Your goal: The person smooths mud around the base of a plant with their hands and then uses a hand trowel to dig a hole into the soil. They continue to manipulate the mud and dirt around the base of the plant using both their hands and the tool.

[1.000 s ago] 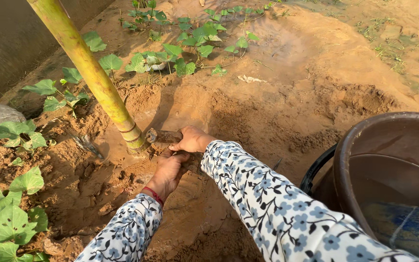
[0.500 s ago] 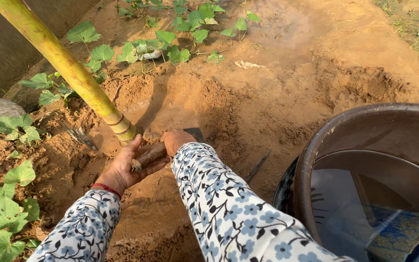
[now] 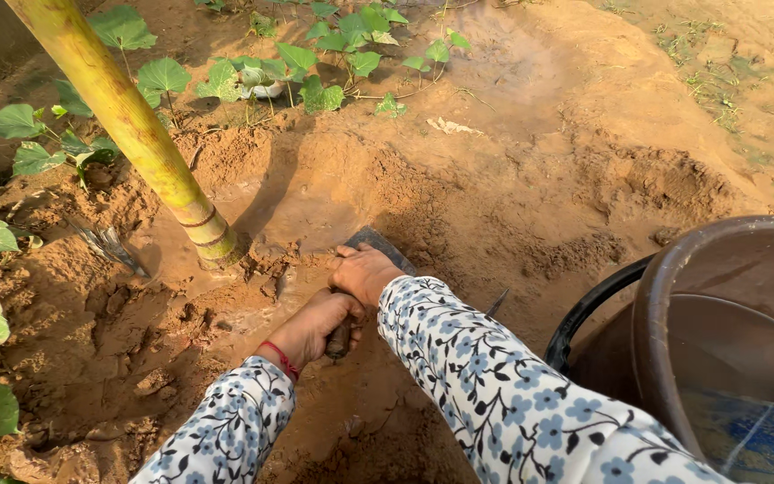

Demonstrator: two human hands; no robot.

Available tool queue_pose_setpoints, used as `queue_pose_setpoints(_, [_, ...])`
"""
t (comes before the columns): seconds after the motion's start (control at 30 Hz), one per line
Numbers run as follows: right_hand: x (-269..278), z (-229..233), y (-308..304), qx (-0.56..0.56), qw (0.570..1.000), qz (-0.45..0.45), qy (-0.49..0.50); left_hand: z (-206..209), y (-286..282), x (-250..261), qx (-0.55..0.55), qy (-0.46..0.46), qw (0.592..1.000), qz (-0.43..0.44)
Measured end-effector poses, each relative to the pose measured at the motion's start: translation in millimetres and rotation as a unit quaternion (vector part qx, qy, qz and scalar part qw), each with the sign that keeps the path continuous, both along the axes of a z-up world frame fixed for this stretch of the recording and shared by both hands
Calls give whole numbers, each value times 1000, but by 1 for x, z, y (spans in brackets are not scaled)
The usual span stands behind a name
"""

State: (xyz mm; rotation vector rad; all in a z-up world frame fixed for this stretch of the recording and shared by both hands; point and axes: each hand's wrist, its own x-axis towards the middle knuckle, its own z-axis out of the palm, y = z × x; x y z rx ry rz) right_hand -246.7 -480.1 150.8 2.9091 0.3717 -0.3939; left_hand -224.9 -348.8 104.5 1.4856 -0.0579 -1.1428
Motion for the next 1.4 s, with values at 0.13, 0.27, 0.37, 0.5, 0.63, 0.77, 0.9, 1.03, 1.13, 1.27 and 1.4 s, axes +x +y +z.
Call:
queue_pose_setpoints(0.13, [8,-7,3,-19,998,-29,46,-4,-1,1,-10,4,1000,28])
queue_pose_setpoints(0.27, [18,-14,2,-34,994,-55,84,-10,0,5,-17,7,999,41])
queue_pose_setpoints(0.37, [28,-27,-4,-9,996,-74,49,-34,2,12,-48,83,993,68])
queue_pose_setpoints(0.5, [30,-43,-23,70,978,-186,63,-66,19,35,-41,199,968,147])
queue_pose_setpoints(0.63, [27,-66,-45,-5,944,-283,167,-86,36,52,-38,223,964,140])
queue_pose_setpoints(0.77, [12,-95,-60,-36,955,-249,155,-98,44,56,-37,268,955,120])
queue_pose_setpoints(0.9, [8,-99,-56,-14,949,-271,162,-106,39,49,-38,306,945,107])
queue_pose_setpoints(1.03, [12,-98,-52,-1,952,-273,142,-108,30,49,-9,314,943,109])
queue_pose_setpoints(1.13, [15,-103,-52,-12,951,-268,155,-110,21,54,-1,307,948,88])
queue_pose_setpoints(1.27, [22,-108,-54,-12,948,-272,166,-114,5,54,2,309,946,99])
queue_pose_setpoints(1.4, [30,-113,-60,30,952,-276,125,-116,-10,58,1,276,957,86])
